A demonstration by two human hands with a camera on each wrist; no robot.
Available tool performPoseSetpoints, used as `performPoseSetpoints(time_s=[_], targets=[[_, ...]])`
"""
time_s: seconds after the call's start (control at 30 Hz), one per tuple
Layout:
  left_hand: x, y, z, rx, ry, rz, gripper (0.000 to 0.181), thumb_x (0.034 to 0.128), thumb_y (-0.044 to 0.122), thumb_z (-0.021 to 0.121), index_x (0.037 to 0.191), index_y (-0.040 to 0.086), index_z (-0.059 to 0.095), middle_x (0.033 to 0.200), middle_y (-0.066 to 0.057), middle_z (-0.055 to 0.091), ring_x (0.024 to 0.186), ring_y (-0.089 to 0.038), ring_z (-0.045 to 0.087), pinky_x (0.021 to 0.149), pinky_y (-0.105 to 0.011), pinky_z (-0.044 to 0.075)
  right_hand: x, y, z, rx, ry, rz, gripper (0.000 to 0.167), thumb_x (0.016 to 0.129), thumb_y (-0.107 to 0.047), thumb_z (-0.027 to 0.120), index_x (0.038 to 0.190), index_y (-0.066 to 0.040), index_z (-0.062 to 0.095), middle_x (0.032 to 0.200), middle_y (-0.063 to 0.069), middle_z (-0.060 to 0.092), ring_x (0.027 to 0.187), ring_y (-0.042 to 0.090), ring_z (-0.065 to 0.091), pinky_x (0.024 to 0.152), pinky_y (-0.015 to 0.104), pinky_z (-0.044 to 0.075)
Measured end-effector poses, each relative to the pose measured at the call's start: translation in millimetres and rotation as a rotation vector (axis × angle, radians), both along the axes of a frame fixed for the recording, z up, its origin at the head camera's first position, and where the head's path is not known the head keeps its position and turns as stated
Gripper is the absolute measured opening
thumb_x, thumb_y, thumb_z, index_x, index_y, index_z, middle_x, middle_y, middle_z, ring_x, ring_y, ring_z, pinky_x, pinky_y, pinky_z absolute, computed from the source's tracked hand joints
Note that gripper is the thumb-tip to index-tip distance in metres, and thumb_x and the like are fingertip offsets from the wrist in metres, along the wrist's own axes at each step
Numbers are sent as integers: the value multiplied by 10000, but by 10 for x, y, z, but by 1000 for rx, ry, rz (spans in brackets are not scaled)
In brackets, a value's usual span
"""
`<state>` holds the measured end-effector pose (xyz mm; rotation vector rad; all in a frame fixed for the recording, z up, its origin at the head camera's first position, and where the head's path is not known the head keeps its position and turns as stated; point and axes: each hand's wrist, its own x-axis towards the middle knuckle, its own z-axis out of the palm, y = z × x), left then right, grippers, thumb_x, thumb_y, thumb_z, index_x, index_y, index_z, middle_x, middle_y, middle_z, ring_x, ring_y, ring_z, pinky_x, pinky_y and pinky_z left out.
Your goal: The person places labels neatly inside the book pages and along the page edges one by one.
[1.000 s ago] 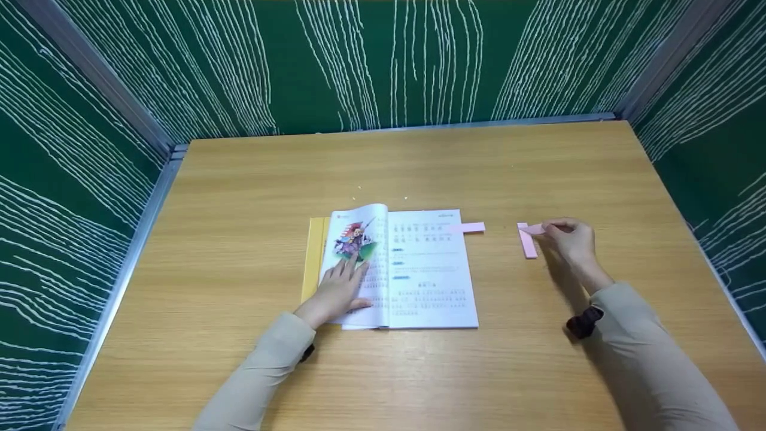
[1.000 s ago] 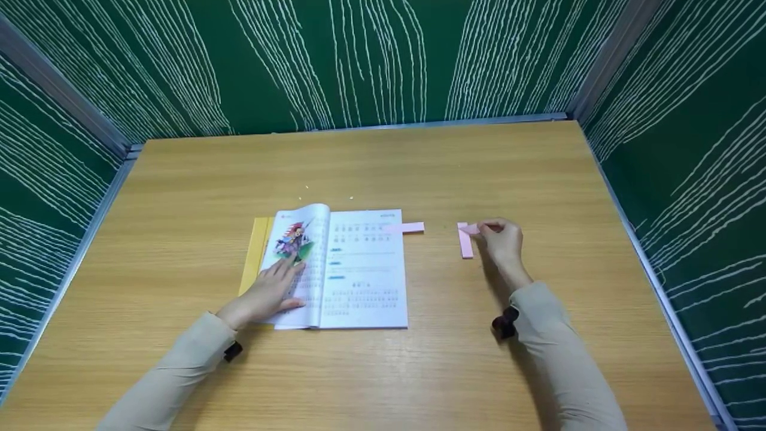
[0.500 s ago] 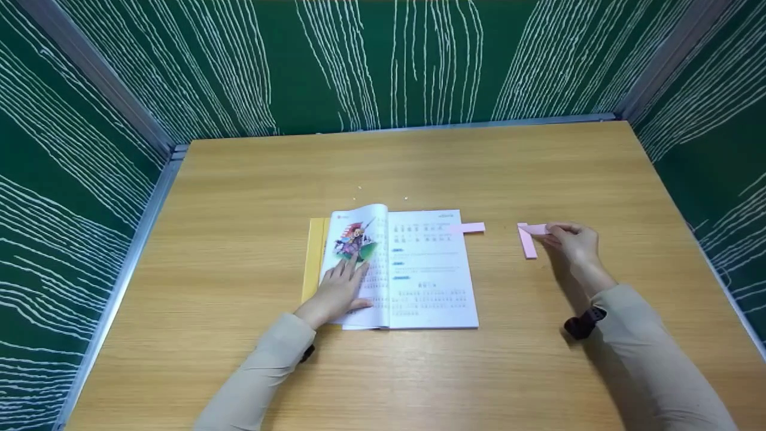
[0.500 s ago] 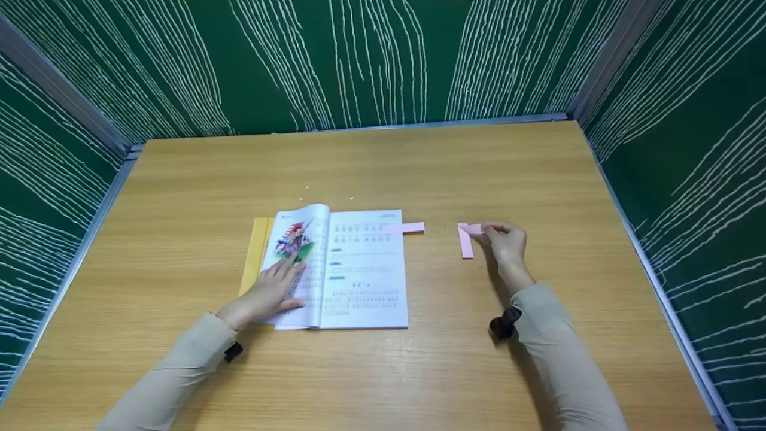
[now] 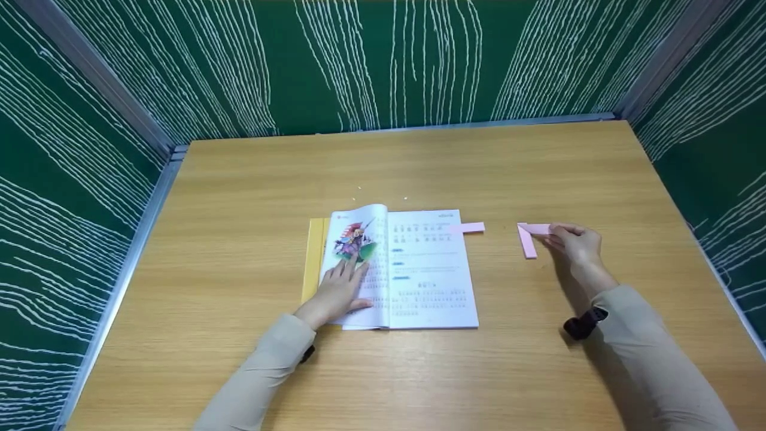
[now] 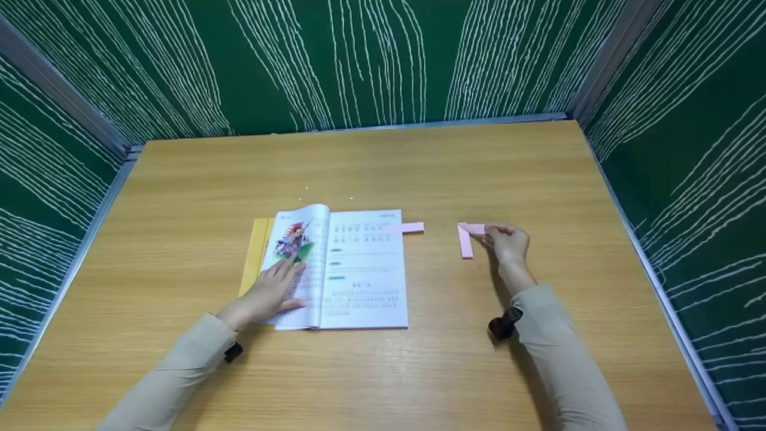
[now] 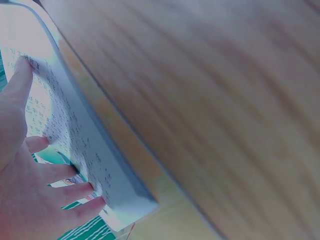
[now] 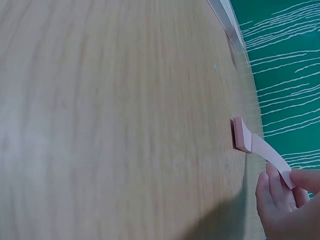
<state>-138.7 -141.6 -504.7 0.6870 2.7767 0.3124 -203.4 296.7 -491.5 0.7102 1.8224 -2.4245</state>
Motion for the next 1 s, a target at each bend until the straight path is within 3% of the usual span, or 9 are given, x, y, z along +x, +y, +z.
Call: performPoseSetpoints(time_s=[0.5,0.73,1.0], targets=[[2,-9,21,-12,-19,-1,810,804,529,488,1393,44,218,1440,-238,107,1278,-432,170,1008,-532,211,32,3,12,-75,20,-41,254,823,66,505,655,-66,643,631,22,641,594,110,638,636,209,521],[-1,-7,12,-20,-20,-4,809,805,529,485,1393,43,216,1439,-244,101,1276,-436,171,1008,-530,213,13,0,-12,-55,13,-102,228,814,68,512,667,-54,637,633,32,641,597,118,641,639,223,525],[-6,-7,-6,-13,-16,-3,808,804,525,490,1392,42,220,1438,-245,103,1277,-434,167,1007,-531,212,21,47,63,-175,27,-117,211,819,78,513,682,-30,632,637,56,644,596,157,650,629,259,531]])
